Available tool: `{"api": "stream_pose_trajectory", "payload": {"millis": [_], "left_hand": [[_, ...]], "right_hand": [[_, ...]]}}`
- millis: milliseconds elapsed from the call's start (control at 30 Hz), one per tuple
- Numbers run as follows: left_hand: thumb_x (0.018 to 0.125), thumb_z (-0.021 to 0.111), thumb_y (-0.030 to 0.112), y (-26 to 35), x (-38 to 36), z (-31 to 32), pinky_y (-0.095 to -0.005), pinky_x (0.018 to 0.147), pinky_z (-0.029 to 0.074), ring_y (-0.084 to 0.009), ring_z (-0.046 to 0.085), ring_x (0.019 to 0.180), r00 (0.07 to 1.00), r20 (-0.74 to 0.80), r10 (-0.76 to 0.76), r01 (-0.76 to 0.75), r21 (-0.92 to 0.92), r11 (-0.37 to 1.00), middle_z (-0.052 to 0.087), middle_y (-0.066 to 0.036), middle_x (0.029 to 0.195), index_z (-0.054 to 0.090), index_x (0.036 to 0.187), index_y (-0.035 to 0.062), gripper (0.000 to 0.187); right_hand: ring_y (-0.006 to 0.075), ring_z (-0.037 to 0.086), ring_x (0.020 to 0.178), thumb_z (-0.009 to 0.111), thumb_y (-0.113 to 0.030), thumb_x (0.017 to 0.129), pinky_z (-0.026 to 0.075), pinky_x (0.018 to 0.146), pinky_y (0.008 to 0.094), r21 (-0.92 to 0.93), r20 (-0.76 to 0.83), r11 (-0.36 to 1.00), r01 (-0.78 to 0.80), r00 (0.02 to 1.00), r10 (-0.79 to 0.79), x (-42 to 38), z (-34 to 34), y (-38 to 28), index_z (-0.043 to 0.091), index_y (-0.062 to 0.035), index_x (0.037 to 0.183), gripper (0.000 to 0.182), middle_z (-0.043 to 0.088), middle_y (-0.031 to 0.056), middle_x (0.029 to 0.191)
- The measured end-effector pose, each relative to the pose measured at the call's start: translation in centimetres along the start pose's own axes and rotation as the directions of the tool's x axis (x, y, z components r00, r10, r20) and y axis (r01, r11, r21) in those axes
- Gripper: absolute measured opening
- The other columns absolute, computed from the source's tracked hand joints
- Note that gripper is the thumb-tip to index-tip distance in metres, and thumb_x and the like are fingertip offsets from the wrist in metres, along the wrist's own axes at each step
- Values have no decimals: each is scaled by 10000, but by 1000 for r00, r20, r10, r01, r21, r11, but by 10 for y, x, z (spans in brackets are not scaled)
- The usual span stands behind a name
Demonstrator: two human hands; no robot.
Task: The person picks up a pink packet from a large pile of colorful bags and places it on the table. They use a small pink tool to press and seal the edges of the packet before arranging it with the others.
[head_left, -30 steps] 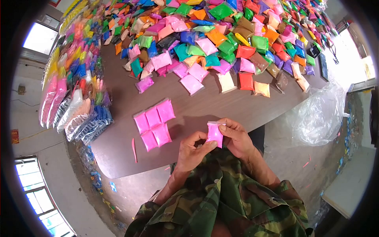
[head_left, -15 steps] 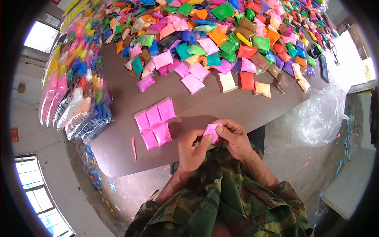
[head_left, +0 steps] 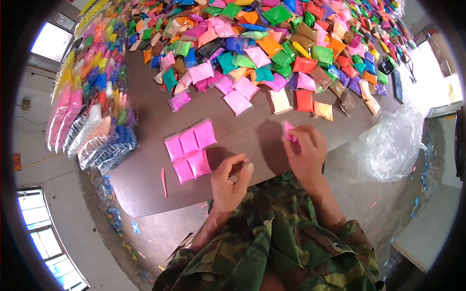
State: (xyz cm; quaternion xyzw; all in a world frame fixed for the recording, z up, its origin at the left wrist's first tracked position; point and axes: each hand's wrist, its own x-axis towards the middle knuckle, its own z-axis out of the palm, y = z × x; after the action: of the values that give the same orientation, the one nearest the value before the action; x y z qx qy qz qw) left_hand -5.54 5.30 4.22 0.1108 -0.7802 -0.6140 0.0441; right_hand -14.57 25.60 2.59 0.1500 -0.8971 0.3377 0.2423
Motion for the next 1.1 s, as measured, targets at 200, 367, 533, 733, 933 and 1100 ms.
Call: {"api": "stream_pose_trajectory", "payload": {"millis": [200,367,533,733,933,1100], "left_hand": [[985,702,65,5,1,-4,-267,816,539,-113,682,907,999,-1,45,-45,37,998,749,-86,1018,682,1164,-35,207],[971,724,93,5,0,0,-266,762,532,-108,684,848,999,24,43,-45,56,997,753,-72,949,713,1108,-27,182],[964,729,93,2,1,8,-273,719,521,-101,665,793,996,52,74,-75,32,997,744,-65,911,724,1080,-27,167],[958,742,75,-6,4,18,-283,685,549,-137,677,734,992,87,87,-91,45,995,732,-102,881,714,1085,-11,156],[947,730,46,5,-3,8,-273,740,547,-123,683,783,989,44,138,-141,81,987,742,-74,886,717,1076,-22,146],[943,738,53,12,-13,-33,-277,727,546,-125,675,767,965,-179,191,-168,133,977,744,-77,901,727,1082,-9,152]], "right_hand": [[294,641,1101,883,-160,726,476,903,437,-50,190,996,68,980,-57,-20,0,-15,730,-108,1114,420,676,51,1194],[324,587,1294,801,-148,827,428,1084,472,-116,264,977,178,954,-142,-21,-13,-2,694,-60,1266,461,638,96,1393],[315,538,1374,743,-189,891,386,1144,499,-134,421,968,213,897,-139,-29,-19,-1,630,-37,1368,513,579,120,1479],[306,512,1394,741,-233,893,386,1136,517,-168,453,954,248,879,-149,-24,-20,1,628,-33,1366,526,558,121,1493],[309,525,1357,740,-225,868,370,1134,547,-209,493,947,244,863,-114,-18,-25,-12,642,-29,1328,509,566,115,1464],[324,543,1321,743,-203,864,364,1131,562,-190,501,950,249,857,-124,-9,-23,-15,642,-34,1322,499,576,117,1436]]}}
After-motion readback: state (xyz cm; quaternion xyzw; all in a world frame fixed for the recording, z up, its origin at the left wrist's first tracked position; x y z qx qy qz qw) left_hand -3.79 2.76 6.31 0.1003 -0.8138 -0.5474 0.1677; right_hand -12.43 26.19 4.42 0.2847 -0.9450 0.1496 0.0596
